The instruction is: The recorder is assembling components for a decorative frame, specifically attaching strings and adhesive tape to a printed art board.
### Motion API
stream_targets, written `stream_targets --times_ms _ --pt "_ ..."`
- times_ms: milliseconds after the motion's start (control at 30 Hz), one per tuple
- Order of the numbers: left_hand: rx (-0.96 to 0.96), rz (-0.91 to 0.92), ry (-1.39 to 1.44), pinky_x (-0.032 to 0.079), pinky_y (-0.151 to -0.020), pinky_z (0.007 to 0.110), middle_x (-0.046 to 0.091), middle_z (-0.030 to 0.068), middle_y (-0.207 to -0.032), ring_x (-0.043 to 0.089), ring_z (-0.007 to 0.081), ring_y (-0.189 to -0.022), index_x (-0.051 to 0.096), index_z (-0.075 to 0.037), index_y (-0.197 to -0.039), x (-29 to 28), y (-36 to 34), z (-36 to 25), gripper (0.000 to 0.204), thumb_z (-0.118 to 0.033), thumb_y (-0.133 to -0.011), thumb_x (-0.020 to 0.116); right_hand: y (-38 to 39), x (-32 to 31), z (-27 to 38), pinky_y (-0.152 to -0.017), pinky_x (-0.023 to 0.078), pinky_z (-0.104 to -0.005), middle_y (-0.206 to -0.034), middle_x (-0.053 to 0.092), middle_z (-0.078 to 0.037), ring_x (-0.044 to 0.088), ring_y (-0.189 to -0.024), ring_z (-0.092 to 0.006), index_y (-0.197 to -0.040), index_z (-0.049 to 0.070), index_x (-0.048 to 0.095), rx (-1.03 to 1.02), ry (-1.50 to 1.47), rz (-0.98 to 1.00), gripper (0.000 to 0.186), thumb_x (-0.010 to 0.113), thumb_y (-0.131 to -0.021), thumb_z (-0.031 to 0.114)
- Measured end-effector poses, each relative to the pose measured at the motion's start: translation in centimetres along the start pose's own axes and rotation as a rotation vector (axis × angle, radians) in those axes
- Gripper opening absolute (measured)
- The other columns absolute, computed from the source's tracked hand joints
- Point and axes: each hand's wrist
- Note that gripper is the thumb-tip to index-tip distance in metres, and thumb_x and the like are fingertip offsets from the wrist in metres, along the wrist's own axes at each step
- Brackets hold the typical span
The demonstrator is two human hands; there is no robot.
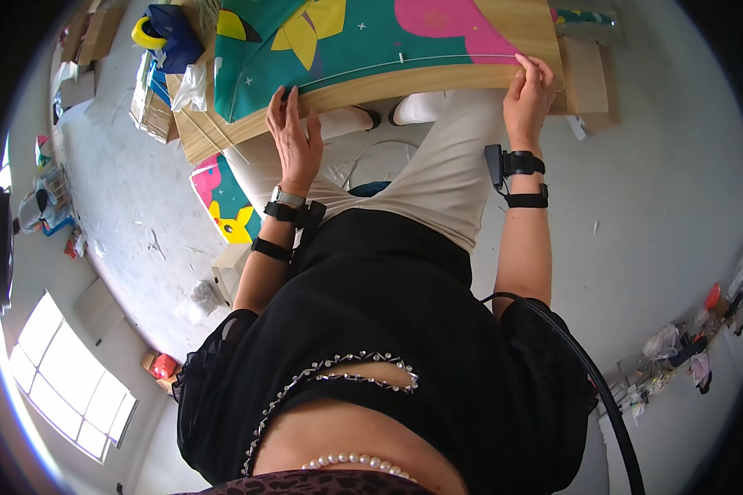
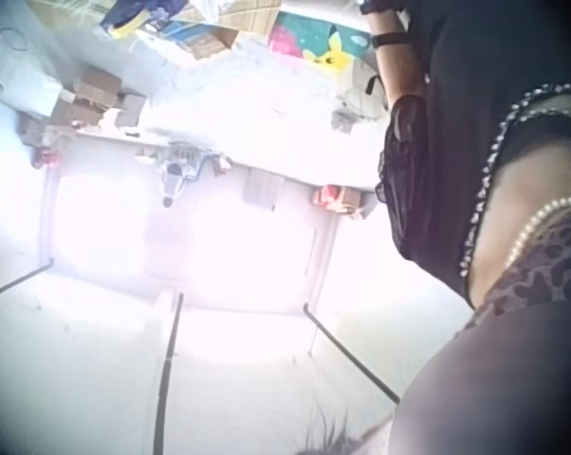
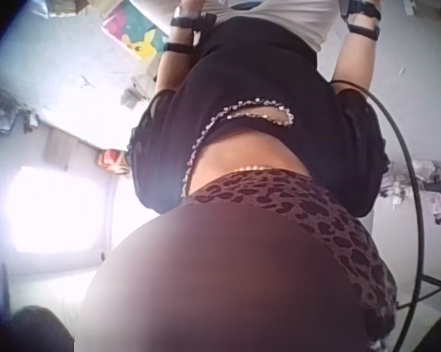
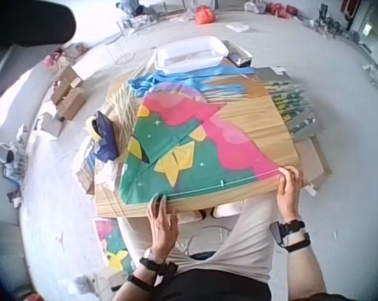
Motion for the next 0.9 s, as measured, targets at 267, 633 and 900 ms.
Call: stream_targets --times_ms 267,633,900 --pt "0.001 0.000 -0.001 0.032 -0.117 0.053 0.038 0.0263 -0.152 0.035 0.0446 -0.141 0.050 0.003 -0.143 0.01 0.00 -0.09 0.052 -0.011 -0.094 0.064 -0.04 -0.03 0.15 -0.104 0.043 -0.0467 -0.127 0.057 -0.008 0.055 -0.122 -0.0309 -0.126 0.017 0.064 0.039 -0.029 0.007 0.032 0.059 -0.097 0.004" --pt "0.004 0.001 0.011 0.031 -0.117 0.053 0.038 0.0263 -0.151 0.035 0.0452 -0.140 0.051 0.002 -0.142 -0.05 0.02 -0.04 0.052 -0.009 -0.093 0.064 -0.02 -0.02 0.15 -0.103 0.045 -0.0467 -0.127 0.056 -0.007 0.055 -0.121 -0.0310 -0.127 0.018 0.064 0.013 -0.032 -0.017 0.032 0.060 -0.098 0.004" --pt "0.006 0.006 0.006 0.031 -0.117 0.054 0.037 0.0262 -0.151 0.035 0.0447 -0.141 0.050 0.001 -0.143 -0.07 0.03 0.08 0.053 -0.009 -0.093 0.064 0.05 0.06 0.02 -0.103 0.045 -0.0470 -0.128 0.056 -0.007 0.055 -0.121 -0.0302 -0.128 0.018 0.063 0.009 -0.036 -0.019 0.033 0.060 -0.098 0.005"
Point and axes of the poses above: each hand's wrist, its own y-axis away from the middle knuckle, its own x-axis out of the palm, z = x × y
